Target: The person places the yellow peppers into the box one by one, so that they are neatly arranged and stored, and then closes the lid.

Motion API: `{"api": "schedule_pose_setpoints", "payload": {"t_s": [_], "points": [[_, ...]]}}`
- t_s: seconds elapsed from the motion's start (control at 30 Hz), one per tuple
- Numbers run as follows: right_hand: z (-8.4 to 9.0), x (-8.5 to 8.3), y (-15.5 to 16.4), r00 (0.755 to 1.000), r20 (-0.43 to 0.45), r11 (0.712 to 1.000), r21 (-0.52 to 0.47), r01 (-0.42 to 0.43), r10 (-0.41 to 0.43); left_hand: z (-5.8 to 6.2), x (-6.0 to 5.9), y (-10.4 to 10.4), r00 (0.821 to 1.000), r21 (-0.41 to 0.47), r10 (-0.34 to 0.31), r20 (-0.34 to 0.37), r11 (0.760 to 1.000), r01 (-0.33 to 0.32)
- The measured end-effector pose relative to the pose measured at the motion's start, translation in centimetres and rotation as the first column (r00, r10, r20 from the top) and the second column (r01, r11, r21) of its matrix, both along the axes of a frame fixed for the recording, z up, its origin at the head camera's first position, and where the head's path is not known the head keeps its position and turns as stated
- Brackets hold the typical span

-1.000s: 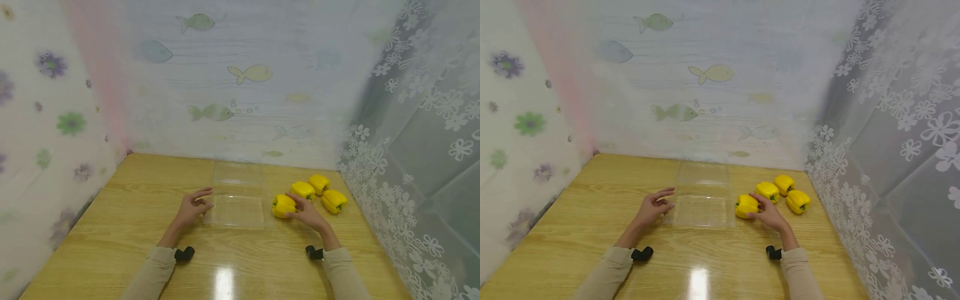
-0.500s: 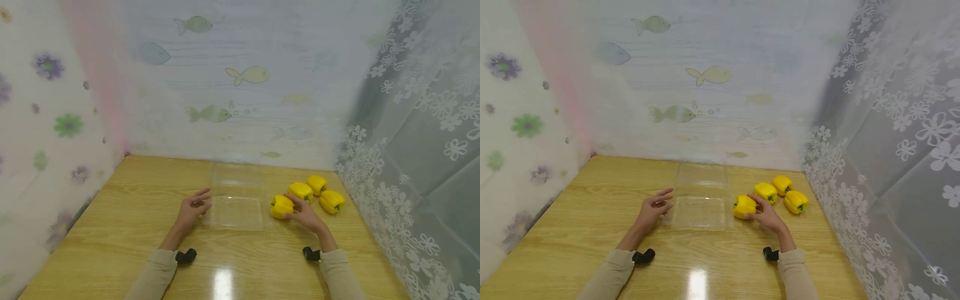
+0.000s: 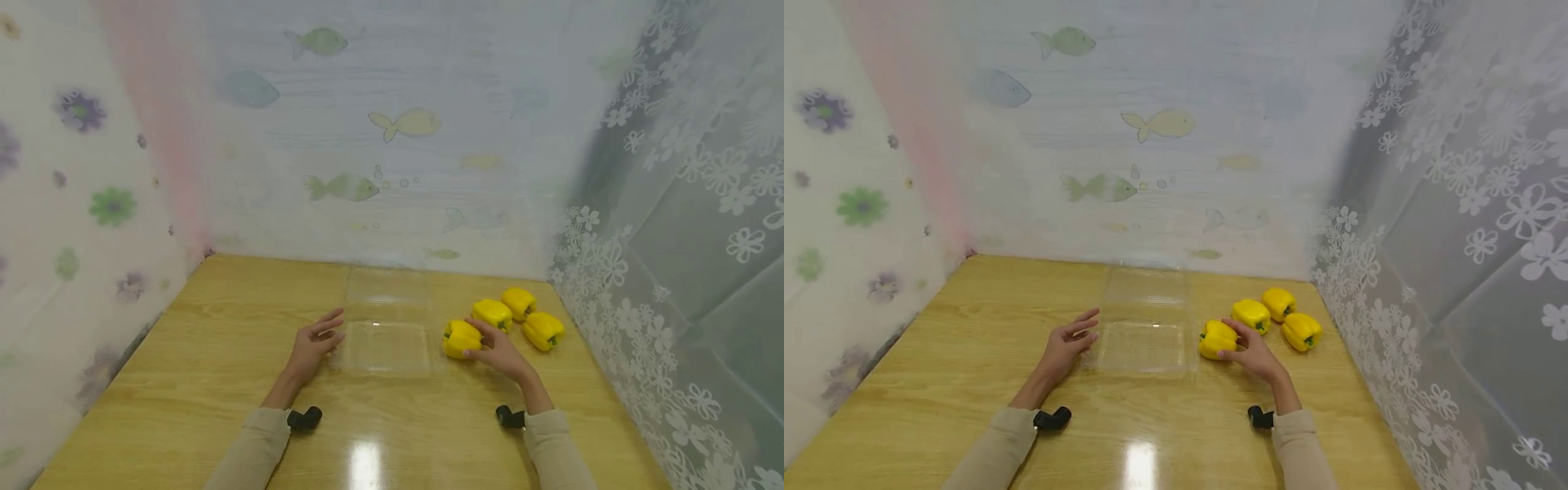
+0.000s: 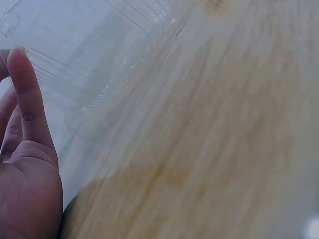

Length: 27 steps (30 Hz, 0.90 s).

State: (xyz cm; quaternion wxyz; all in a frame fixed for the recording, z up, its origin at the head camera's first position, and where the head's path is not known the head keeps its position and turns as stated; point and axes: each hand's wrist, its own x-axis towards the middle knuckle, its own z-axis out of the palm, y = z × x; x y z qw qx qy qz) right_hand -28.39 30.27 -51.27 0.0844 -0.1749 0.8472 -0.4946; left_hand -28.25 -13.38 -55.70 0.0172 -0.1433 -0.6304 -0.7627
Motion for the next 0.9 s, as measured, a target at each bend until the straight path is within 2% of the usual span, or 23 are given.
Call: {"api": "schedule_pose_setpoints", "payload": {"t_s": [0.3,0.6,0.9], "points": [[0.01,-0.12,-0.09,0.999,-0.054,1.000,0.016,0.004,-0.003,-0.29,0.03,-0.17,1.000,0.001,-0.012,0.010,1.000,0.012],[-0.30,0.49,0.05,0.999,-0.039,0.999,0.027,0.025,-0.024,-0.52,0.22,0.04,1.000,0.011,-0.009,0.026,1.000,0.009],[-0.31,-0.13,0.13,0.999,-0.043,0.999,0.016,0.032,-0.031,-0.46,-0.04,0.02,1.000,0.041,-0.005,0.031,0.999,0.003]]}}
